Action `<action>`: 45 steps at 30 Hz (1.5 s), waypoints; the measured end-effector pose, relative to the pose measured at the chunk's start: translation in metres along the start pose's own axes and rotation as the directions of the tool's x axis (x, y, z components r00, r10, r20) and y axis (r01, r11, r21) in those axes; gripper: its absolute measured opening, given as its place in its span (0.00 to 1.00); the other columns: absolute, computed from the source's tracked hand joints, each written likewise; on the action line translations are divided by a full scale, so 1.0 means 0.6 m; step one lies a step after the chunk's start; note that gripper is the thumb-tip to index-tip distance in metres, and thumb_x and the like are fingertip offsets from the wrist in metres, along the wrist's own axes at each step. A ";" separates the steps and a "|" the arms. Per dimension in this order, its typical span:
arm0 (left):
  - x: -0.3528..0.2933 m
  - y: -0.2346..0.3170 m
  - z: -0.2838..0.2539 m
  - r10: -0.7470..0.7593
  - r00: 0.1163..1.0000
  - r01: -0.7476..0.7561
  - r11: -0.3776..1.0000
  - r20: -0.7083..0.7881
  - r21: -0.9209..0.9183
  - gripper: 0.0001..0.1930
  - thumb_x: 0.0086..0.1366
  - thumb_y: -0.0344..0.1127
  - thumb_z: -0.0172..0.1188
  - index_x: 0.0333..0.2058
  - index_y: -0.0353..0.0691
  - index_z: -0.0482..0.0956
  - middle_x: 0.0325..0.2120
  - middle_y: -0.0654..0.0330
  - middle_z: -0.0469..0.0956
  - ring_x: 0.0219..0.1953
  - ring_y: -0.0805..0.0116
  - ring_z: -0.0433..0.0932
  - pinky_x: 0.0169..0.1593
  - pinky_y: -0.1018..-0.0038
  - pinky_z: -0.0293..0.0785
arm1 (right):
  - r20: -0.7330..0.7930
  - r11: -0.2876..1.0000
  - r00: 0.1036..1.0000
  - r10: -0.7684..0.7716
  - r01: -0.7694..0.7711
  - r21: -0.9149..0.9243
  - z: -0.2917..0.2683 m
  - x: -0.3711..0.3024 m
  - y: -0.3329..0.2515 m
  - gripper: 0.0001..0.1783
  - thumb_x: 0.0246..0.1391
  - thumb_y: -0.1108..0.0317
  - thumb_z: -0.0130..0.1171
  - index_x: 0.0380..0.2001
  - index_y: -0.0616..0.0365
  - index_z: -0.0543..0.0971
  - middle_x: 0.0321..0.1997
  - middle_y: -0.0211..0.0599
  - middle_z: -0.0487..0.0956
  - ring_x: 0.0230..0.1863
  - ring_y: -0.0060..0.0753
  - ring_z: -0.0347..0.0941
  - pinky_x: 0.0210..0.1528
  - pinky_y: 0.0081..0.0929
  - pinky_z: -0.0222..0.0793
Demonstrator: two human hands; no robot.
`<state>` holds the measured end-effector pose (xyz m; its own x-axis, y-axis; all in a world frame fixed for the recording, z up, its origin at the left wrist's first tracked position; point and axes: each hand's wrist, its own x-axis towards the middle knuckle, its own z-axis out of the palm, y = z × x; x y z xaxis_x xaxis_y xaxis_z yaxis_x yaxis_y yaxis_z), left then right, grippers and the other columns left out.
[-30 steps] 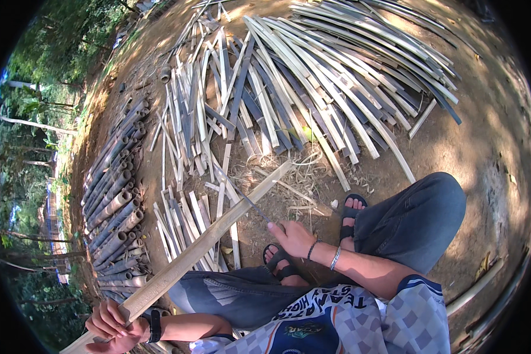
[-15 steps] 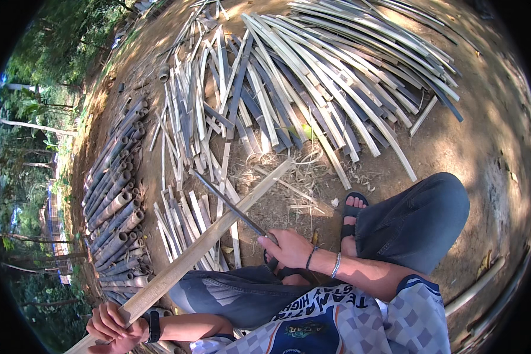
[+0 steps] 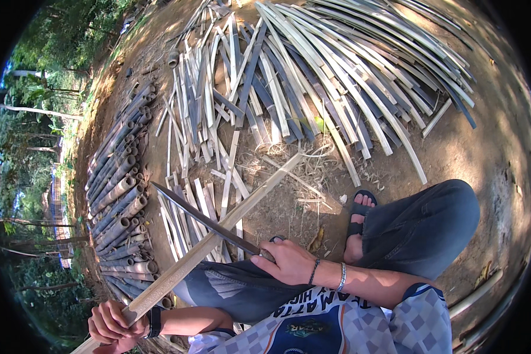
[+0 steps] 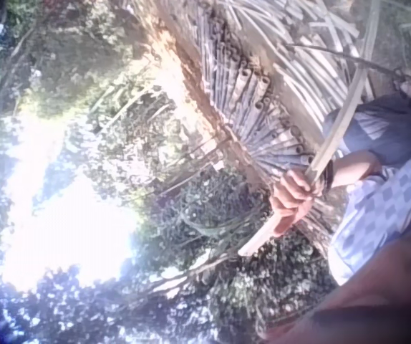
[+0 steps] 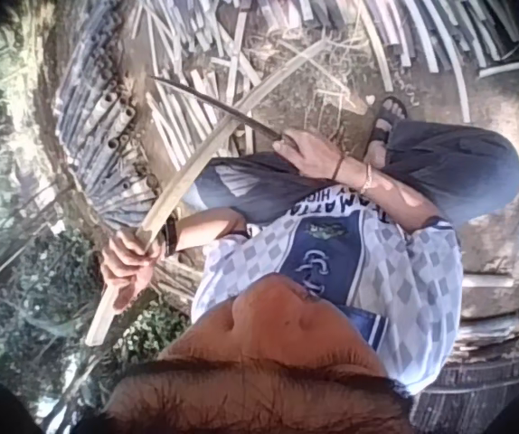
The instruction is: The person uses a machete to shave thin layers from a long bamboo strip by repeatedly drawing the blade along its length.
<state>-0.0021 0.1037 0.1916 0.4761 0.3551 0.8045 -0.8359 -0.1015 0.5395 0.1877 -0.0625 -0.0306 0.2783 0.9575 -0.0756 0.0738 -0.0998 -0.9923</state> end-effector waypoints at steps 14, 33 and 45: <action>0.014 -0.018 0.005 -0.056 0.992 0.067 0.993 0.111 -0.101 0.28 0.58 0.60 0.61 0.12 0.49 0.61 0.04 0.75 0.57 0.05 0.83 0.57 0.14 0.85 0.51 | 0.051 0.994 0.993 0.106 -0.105 -0.035 -0.014 0.011 0.022 0.25 0.62 0.49 0.47 0.28 0.64 0.73 0.15 0.49 0.73 0.20 0.58 0.72 0.26 0.43 0.69; 0.017 -0.022 0.009 -0.055 0.982 0.079 0.988 0.179 -0.131 0.29 0.58 0.62 0.59 0.11 0.51 0.59 0.04 0.76 0.56 0.06 0.85 0.56 0.14 0.85 0.51 | -0.033 0.977 0.982 0.186 -0.181 0.116 -0.019 0.013 0.018 0.28 0.63 0.50 0.46 0.25 0.68 0.73 0.17 0.51 0.75 0.24 0.52 0.77 0.31 0.44 0.70; 0.010 -0.015 0.004 -0.065 0.989 0.078 0.992 0.131 -0.101 0.28 0.59 0.59 0.59 0.12 0.49 0.60 0.04 0.73 0.58 0.05 0.83 0.58 0.14 0.83 0.52 | -0.102 0.994 0.989 0.110 -0.107 0.035 -0.013 0.017 0.047 0.28 0.62 0.49 0.46 0.25 0.68 0.75 0.17 0.56 0.73 0.23 0.56 0.74 0.30 0.44 0.68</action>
<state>0.0088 0.1045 0.1920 0.5610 0.2358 0.7935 -0.8193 0.0208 0.5730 0.2002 -0.0575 -0.0587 0.3814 0.9080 -0.1735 0.0102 -0.1918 -0.9814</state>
